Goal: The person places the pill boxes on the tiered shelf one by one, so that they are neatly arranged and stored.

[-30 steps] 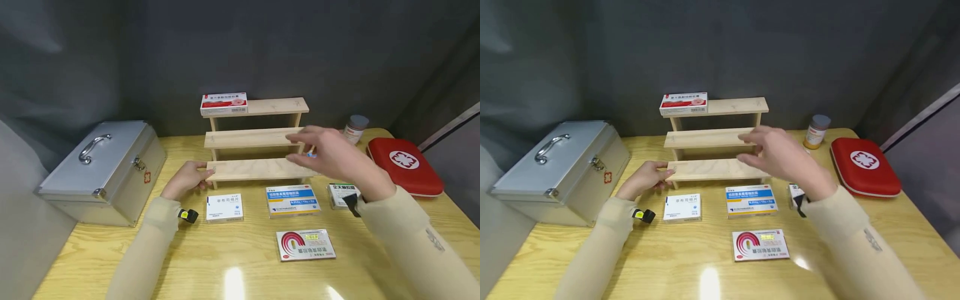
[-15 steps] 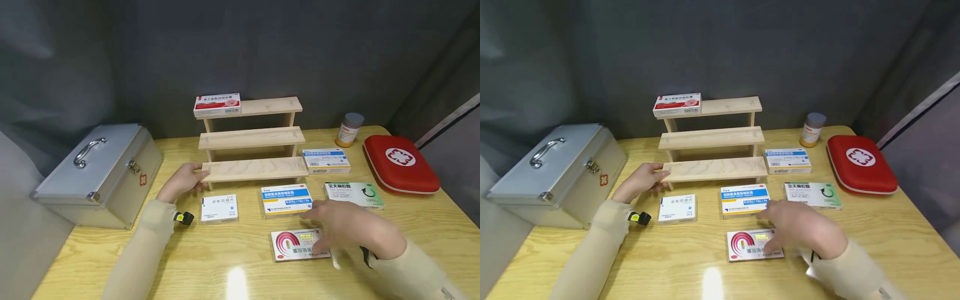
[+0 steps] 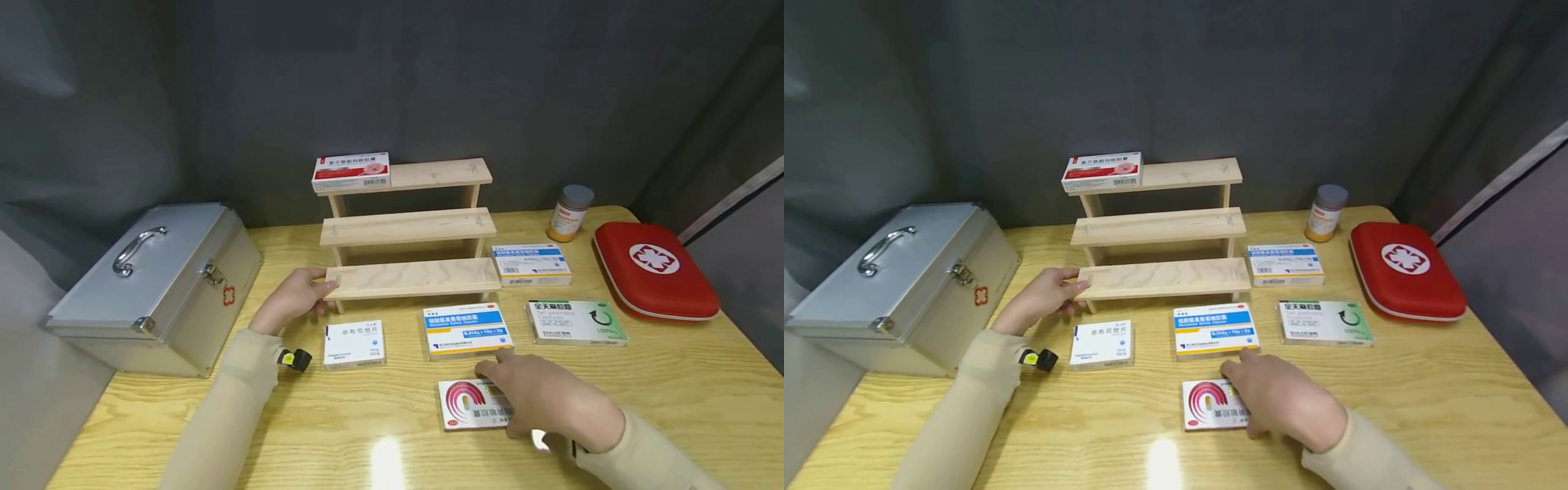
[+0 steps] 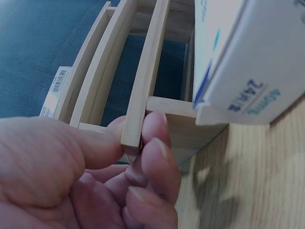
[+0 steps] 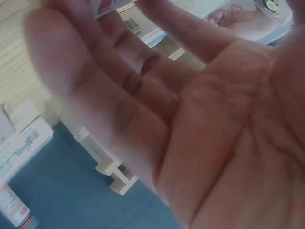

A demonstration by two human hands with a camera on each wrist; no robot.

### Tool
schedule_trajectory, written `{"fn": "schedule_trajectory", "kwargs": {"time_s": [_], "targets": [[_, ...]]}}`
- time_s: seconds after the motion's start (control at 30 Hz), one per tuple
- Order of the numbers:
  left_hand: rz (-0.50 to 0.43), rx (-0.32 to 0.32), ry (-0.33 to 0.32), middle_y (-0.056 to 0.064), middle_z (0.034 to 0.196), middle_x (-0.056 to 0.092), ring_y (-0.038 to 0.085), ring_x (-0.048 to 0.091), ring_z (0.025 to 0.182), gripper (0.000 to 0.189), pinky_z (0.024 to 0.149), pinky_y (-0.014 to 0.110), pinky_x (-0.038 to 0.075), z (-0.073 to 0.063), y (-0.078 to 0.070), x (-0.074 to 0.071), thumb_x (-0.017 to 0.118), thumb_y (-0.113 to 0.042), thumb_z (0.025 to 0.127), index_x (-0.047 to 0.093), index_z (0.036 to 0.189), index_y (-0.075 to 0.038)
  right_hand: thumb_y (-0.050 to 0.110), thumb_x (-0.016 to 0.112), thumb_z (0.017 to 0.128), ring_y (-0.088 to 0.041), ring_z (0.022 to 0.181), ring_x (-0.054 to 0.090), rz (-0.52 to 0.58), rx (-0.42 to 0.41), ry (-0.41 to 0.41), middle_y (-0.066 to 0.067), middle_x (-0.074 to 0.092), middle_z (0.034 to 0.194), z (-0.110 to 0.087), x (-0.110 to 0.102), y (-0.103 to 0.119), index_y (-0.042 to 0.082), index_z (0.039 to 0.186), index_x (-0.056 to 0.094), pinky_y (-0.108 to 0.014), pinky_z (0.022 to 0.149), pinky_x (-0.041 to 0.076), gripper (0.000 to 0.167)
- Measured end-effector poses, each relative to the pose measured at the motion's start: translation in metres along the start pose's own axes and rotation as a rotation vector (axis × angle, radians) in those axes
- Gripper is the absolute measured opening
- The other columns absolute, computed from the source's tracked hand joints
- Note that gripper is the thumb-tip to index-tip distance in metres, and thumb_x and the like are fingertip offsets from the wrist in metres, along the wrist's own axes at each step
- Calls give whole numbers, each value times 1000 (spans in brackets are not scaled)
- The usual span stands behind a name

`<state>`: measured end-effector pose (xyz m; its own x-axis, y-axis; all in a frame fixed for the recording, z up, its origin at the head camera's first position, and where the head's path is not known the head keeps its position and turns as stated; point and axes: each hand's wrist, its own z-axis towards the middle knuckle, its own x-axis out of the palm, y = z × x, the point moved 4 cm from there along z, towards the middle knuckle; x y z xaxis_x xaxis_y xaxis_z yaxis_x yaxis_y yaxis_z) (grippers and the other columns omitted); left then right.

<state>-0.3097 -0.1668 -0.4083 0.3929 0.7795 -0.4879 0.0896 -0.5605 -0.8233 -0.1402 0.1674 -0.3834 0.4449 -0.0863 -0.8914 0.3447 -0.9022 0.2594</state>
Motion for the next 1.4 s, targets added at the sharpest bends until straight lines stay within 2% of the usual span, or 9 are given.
{"fn": "schedule_trajectory", "kwargs": {"time_s": [0.2, 0.3, 0.43, 0.67, 0.87, 0.9, 1.1, 1.27, 1.4], "targets": [[-6, 10, 1, 14, 87, 70, 26, 61, 69, 57, 61, 34, 46, -1, -2, -1, 54, -29, 104, 36, 151, -3, 9, 91, 57, -23, 80, 54, -1, -14, -18, -7, 55, 108, -1, -2, 1, 10, 116, 61, -47, 79, 51, 67], [2, 19, -3, 14, 86, 69, 27, 60, 68, 47, 61, 35, 45, 0, -1, -1, 54, -29, 104, 47, 143, -4, 9, 90, 57, -22, 80, 54, -12, -22, -25, -6, 55, 105, -1, -2, 1, 10, 115, 61, -47, 79, 51, 65], [4, 28, -3, 15, 85, 69, 26, 59, 66, 39, 60, 34, 44, -1, -1, -1, 54, -28, 104, 54, 136, -6, 11, 90, 58, -22, 80, 54, -21, -29, -24, -5, 55, 105, -2, -2, 1, 11, 114, 61, -46, 78, 51, 64], [9, 39, -4, 15, 86, 69, 23, 57, 63, 47, 57, 32, 43, -2, -2, -2, 54, -29, 104, 48, 144, -5, 13, 90, 60, -21, 82, 55, -32, -52, -23, -3, 54, 105, -5, -6, 0, 14, 117, 62, -45, 78, 52, 64], [21, 39, -5, 15, 85, 69, 23, 55, 62, 30, 55, 31, 41, 0, -1, -1, 53, -29, 104, 60, 120, -5, 18, 90, 65, -23, 90, 55, -3, -37, -17, -4, 54, 113, -8, -17, -6, 16, 126, 62, -48, 85, 51, 67], [22, 38, -5, 15, 85, 69, 22, 55, 62, 30, 56, 31, 41, 0, -1, -1, 53, -29, 104, 60, 121, -4, 19, 90, 65, -23, 92, 56, -4, -41, -22, -5, 54, 115, -10, -20, -6, 16, 127, 62, -49, 86, 51, 68], [12, 40, -1, 15, 86, 69, 22, 54, 61, 47, 56, 31, 40, -2, 1, -2, 53, -28, 104, 47, 145, -5, 27, 89, 69, -17, 87, 53, -52, -58, -103, -1, 53, 110, -18, -42, -11, 18, 129, 63, -43, 84, 51, 66], [8, 38, 3, 16, 86, 69, 23, 52, 61, 42, 56, 33, 40, -2, 0, -2, 53, -28, 104, 52, 140, -6, 30, 90, 69, -12, 78, 47, -66, -79, -181, 3, 50, 99, -24, -57, -17, 15, 129, 65, -31, 70, 46, 66], [20, 40, 0, 16, 85, 69, 24, 53, 61, 32, 56, 34, 41, -3, -2, -2, 53, -28, 105, 59, 126, -4, 32, 92, 68, -11, 76, 47, -86, -124, -274, 3, 52, 100, -30, -65, -24, 13, 127, 66, -30, 66, 45, 67]]}}
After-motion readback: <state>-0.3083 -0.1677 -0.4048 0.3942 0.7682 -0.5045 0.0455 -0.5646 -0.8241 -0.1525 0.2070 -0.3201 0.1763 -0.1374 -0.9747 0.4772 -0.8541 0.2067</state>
